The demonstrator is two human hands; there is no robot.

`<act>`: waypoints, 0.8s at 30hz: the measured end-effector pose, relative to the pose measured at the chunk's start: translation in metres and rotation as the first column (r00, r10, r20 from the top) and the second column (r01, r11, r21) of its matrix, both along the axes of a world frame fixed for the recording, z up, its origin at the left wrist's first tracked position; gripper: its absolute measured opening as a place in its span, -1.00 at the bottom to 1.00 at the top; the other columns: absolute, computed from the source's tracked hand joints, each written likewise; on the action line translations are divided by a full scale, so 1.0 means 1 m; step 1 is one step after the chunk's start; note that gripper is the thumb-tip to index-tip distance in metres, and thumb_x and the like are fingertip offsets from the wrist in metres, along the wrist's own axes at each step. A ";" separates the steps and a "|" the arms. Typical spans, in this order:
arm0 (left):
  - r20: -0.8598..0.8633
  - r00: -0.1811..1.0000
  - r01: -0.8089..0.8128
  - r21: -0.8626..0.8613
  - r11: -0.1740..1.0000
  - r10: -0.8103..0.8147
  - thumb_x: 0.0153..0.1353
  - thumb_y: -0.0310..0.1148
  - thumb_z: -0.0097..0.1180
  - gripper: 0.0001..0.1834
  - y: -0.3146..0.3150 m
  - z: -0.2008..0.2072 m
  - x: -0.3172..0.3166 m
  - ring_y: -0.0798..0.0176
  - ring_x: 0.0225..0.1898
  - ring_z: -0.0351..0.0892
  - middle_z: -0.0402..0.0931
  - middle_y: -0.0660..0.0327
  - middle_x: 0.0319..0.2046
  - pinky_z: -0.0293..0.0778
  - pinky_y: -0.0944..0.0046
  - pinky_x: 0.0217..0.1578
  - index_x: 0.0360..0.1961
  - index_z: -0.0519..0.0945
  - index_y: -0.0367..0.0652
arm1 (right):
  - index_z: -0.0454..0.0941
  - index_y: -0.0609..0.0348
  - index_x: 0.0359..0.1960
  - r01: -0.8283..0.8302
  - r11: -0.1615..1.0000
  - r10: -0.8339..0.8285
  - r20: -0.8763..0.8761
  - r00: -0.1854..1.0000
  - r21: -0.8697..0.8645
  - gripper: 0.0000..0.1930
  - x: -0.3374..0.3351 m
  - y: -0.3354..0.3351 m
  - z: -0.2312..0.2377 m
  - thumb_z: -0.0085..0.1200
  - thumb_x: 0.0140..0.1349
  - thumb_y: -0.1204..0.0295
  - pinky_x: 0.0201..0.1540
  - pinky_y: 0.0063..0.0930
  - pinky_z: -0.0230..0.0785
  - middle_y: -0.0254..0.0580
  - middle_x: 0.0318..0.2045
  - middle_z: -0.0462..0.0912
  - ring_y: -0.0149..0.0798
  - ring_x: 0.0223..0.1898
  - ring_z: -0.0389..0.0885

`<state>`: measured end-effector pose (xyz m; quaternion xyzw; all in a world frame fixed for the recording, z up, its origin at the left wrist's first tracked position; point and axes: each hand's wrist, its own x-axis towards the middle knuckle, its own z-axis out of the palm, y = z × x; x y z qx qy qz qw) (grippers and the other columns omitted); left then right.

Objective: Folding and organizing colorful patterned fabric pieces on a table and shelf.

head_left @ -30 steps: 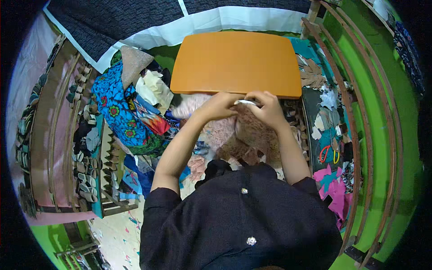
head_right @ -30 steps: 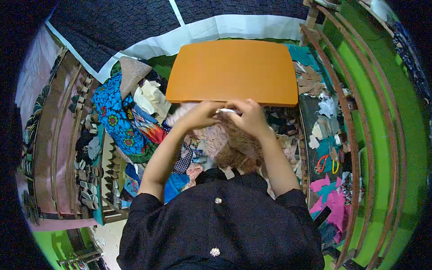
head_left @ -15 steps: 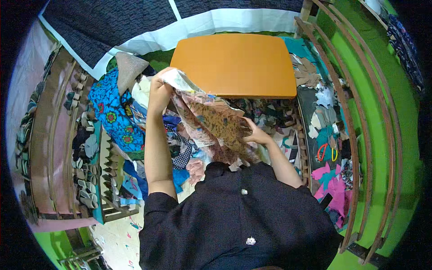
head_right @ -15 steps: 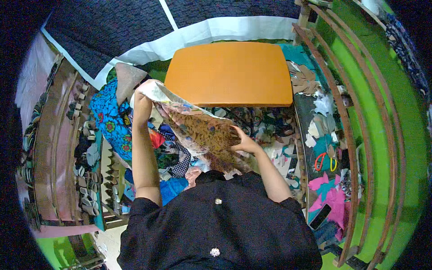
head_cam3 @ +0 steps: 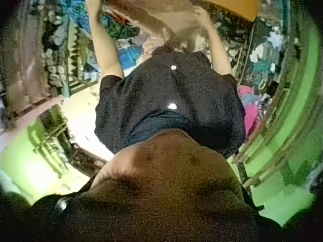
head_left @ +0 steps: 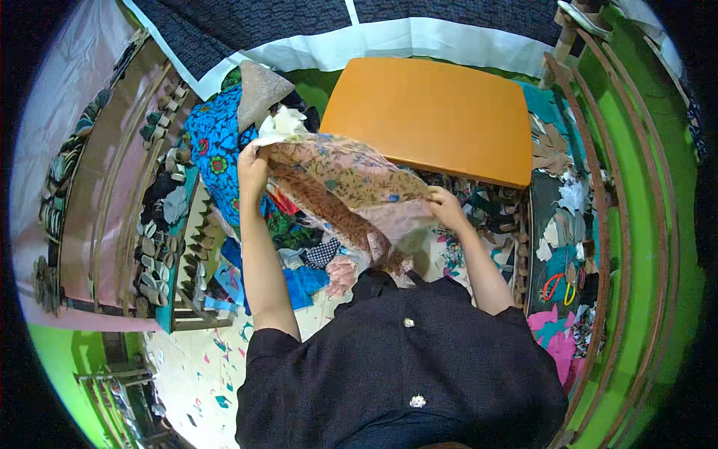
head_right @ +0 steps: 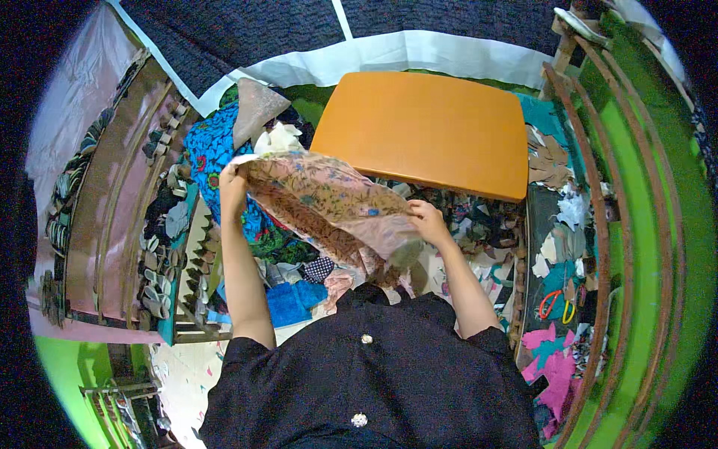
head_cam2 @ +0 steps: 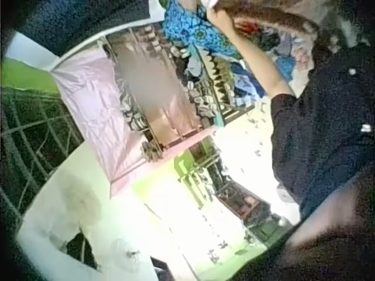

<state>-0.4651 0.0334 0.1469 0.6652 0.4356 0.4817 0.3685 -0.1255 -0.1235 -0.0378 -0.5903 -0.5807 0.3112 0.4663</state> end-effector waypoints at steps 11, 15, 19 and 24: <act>-0.665 0.457 0.643 -0.213 0.736 -0.591 -0.19 -0.43 0.19 -0.35 -0.080 0.013 0.139 0.03 -0.29 0.51 0.47 -0.07 -0.27 0.41 0.18 -0.29 0.04 0.32 -0.14 | 0.57 0.09 -0.40 -0.088 0.918 -0.091 0.420 0.903 0.386 -0.84 -0.039 -0.007 0.131 0.06 -0.07 0.42 -0.27 -0.31 0.37 -0.15 -0.46 0.59 -0.09 -0.43 0.55; -0.724 0.378 0.753 -0.121 0.646 -0.577 -0.18 -0.56 0.05 -0.73 -0.067 -0.002 0.129 0.02 -0.34 0.52 0.50 -0.04 -0.39 0.40 0.16 -0.36 -0.34 0.53 -0.25 | 0.56 0.06 -0.38 -0.015 0.993 -0.006 0.181 0.983 0.114 -0.80 -0.021 -0.021 0.132 0.08 -0.12 0.41 -0.28 -0.30 0.38 -0.13 -0.45 0.59 -0.07 -0.40 0.55; -0.541 0.514 0.734 -0.124 0.668 -0.665 -0.22 -0.68 -0.04 -0.66 -0.066 0.027 0.116 0.15 -0.44 0.50 0.51 0.08 -0.45 0.40 0.26 -0.38 -0.29 0.50 -0.33 | 0.55 0.17 -0.35 -0.060 0.998 0.061 0.376 0.925 -0.015 -0.74 0.018 -0.044 0.102 0.12 -0.18 0.44 -0.33 -0.37 0.38 -0.05 -0.51 0.59 -0.10 -0.42 0.57; -0.503 0.650 0.649 -0.021 0.760 -0.569 -0.30 -0.75 -0.22 -0.54 -0.044 0.028 0.079 0.19 -0.29 0.52 0.55 0.04 -0.38 0.40 0.33 -0.24 -0.27 0.52 -0.35 | 0.49 0.32 -0.37 0.148 0.983 -0.146 -0.026 0.989 0.106 -0.83 0.026 -0.056 0.065 -0.12 -0.03 0.59 -0.40 -0.49 0.32 -0.14 -0.49 0.57 -0.37 -0.47 0.50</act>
